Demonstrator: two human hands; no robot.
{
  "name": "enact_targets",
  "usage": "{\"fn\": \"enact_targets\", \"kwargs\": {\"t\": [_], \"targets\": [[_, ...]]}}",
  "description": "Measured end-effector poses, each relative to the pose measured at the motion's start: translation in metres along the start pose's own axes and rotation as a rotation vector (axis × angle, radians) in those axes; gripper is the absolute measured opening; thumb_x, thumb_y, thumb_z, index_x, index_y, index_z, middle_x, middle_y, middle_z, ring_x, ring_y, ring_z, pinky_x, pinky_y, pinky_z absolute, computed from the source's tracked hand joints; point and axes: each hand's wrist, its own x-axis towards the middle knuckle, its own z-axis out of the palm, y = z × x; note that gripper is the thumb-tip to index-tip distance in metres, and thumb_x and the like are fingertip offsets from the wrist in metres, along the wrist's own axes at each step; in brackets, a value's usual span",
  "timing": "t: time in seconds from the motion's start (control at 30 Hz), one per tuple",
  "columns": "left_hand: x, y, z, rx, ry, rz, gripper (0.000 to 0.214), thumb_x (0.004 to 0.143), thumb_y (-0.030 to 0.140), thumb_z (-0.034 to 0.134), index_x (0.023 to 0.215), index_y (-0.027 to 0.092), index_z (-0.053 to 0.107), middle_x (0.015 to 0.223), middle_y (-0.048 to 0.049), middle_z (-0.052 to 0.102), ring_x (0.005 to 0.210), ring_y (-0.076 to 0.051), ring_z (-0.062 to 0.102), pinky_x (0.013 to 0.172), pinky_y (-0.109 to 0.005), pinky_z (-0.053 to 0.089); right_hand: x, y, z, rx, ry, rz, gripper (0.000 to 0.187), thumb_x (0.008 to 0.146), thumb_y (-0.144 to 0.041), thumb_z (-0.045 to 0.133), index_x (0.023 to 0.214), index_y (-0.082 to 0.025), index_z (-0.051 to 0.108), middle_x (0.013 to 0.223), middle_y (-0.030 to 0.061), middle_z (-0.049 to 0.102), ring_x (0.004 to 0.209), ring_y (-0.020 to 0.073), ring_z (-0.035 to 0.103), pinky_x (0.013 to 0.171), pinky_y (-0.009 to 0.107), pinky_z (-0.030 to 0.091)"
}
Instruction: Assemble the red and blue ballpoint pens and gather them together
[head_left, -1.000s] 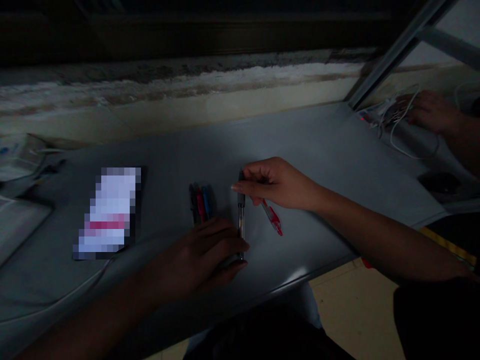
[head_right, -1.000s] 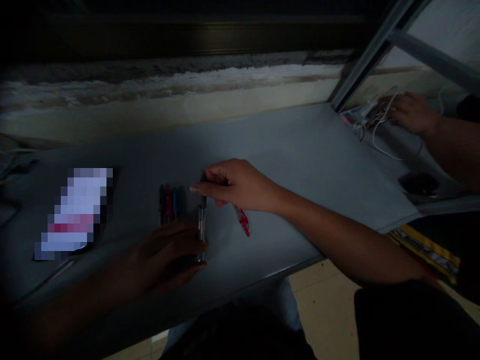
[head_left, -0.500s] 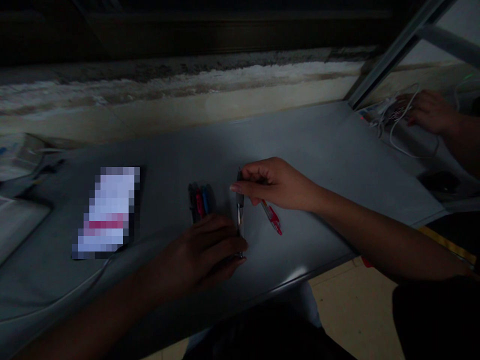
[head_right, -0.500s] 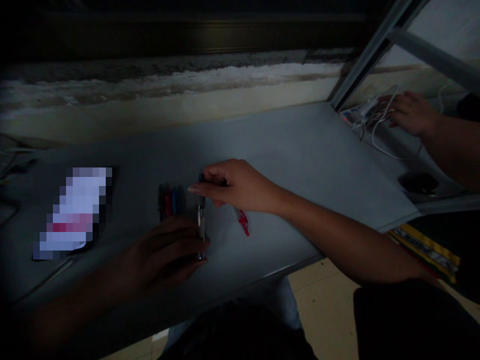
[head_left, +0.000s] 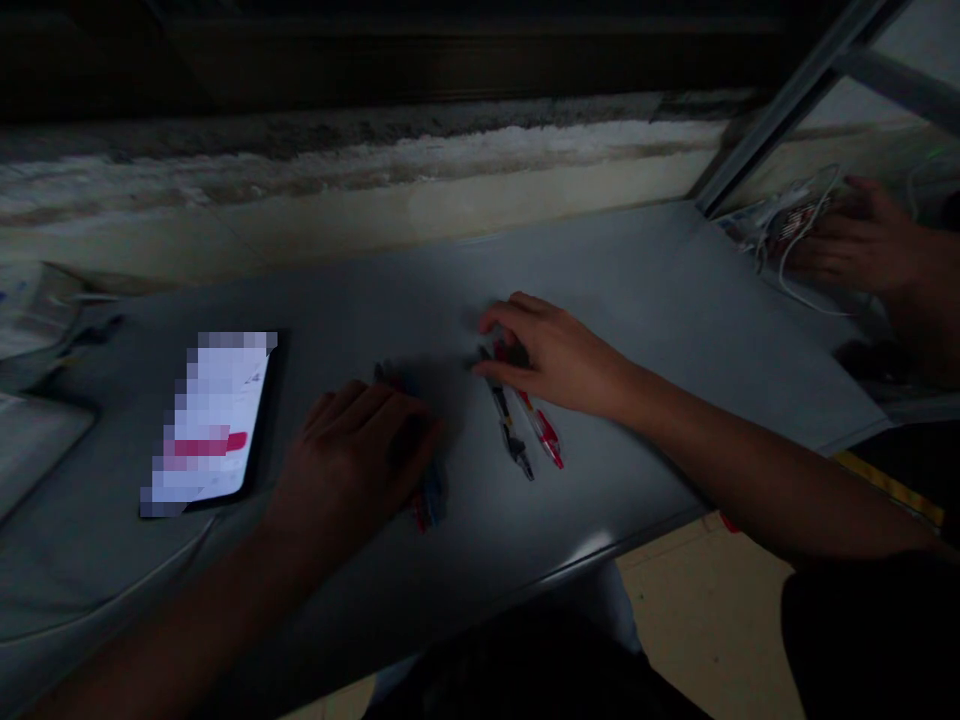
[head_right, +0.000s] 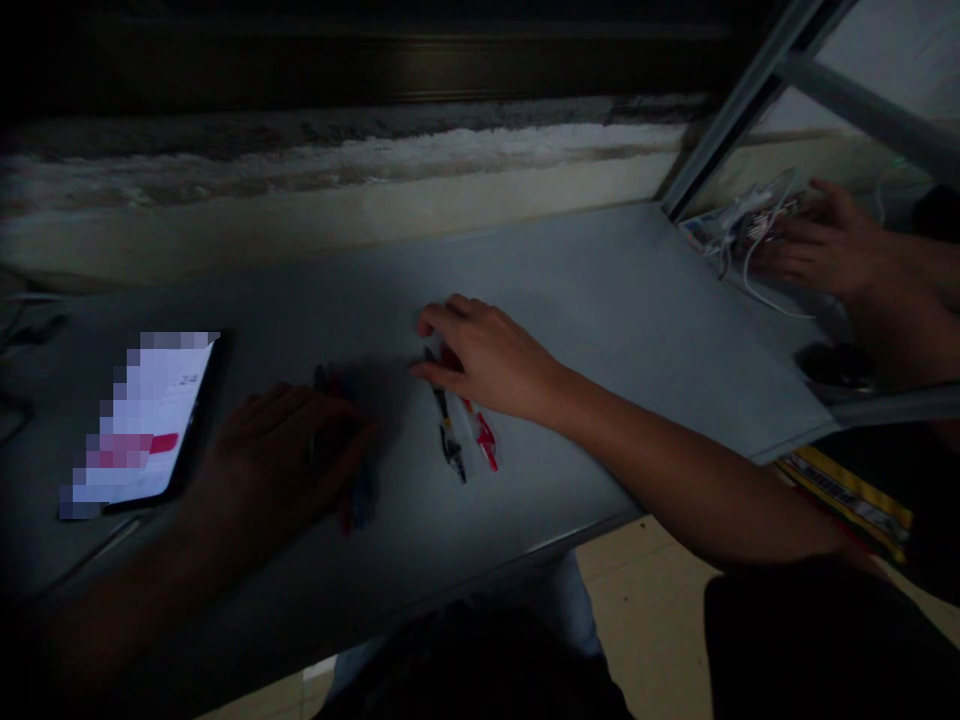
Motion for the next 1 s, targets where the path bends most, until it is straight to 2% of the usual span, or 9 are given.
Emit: {"fn": "enact_targets", "kwargs": {"t": [0.1, 0.27, 0.43, 0.53, 0.67, 0.8, 1.0], "targets": [[-0.001, 0.001, 0.000, 0.027, -0.037, -0.039, 0.013, 0.111, 0.036, 0.062, 0.108, 0.025, 0.066, 0.095, -0.0073, 0.076, 0.083, -0.030, 0.070, 0.077, -0.046, 0.053, -0.002, -0.003, -0.001, -0.047, -0.094, -0.066, 0.032, 0.102, -0.038, 0.080, 0.123, -0.016, 0.075, 0.107, 0.0097, 0.065, 0.100, 0.0253, 0.061, 0.096, 0.037, 0.046], [-0.002, 0.003, 0.000, 0.082, -0.041, -0.089, 0.024, 0.111, 0.047, 0.061, 0.111, 0.023, 0.065, 0.091, -0.0095, 0.072, 0.082, -0.033, 0.072, 0.073, -0.049, 0.056, -0.002, -0.009, -0.005, -0.054, -0.186, -0.077, 0.027, 0.106, -0.024, 0.066, 0.129, -0.013, 0.076, 0.113, 0.0129, 0.065, 0.103, 0.0253, 0.062, 0.099, 0.038, 0.048], [0.001, 0.006, -0.001, 0.097, -0.019, -0.131, 0.031, 0.115, 0.053, 0.054, 0.110, 0.024, 0.061, 0.084, -0.0051, 0.066, 0.077, -0.027, 0.069, 0.069, -0.043, 0.057, -0.003, -0.011, -0.005, -0.051, -0.197, -0.061, 0.035, 0.106, -0.019, 0.060, 0.135, -0.010, 0.076, 0.117, 0.0150, 0.063, 0.104, 0.0249, 0.062, 0.099, 0.038, 0.050], [0.004, 0.006, -0.002, 0.083, -0.022, -0.138, 0.030, 0.113, 0.053, 0.059, 0.104, 0.025, 0.060, 0.082, -0.0047, 0.064, 0.075, -0.027, 0.067, 0.066, -0.042, 0.055, -0.004, -0.012, -0.004, -0.039, -0.201, -0.079, 0.034, 0.104, -0.015, 0.058, 0.132, -0.012, 0.078, 0.120, 0.0156, 0.061, 0.105, 0.0242, 0.062, 0.100, 0.038, 0.050], [0.004, 0.004, -0.003, 0.061, -0.050, -0.143, 0.030, 0.109, 0.050, 0.066, 0.095, 0.026, 0.056, 0.081, -0.0058, 0.063, 0.073, -0.027, 0.064, 0.061, -0.041, 0.052, -0.004, -0.014, -0.006, -0.048, -0.229, -0.076, 0.025, 0.105, -0.017, 0.060, 0.120, -0.013, 0.079, 0.119, 0.0148, 0.060, 0.104, 0.0237, 0.061, 0.099, 0.038, 0.050], [0.005, 0.005, -0.005, 0.095, -0.068, -0.136, 0.031, 0.109, 0.052, 0.064, 0.094, 0.025, 0.056, 0.083, -0.0073, 0.063, 0.076, -0.029, 0.064, 0.062, -0.041, 0.049, -0.003, -0.014, -0.007, -0.062, -0.237, -0.049, 0.018, 0.106, -0.019, 0.062, 0.115, -0.013, 0.076, 0.118, 0.0131, 0.059, 0.101, 0.0222, 0.059, 0.096, 0.036, 0.048], [0.010, 0.015, -0.014, 0.121, -0.189, -0.253, 0.026, 0.104, 0.048, 0.064, 0.090, 0.025, 0.062, 0.091, -0.0107, 0.067, 0.086, -0.033, 0.068, 0.068, -0.041, 0.049, -0.003, -0.010, -0.004, -0.063, -0.190, -0.076, 0.020, 0.106, -0.023, 0.067, 0.121, -0.014, 0.075, 0.119, 0.0127, 0.061, 0.107, 0.0240, 0.061, 0.098, 0.036, 0.049]]}}
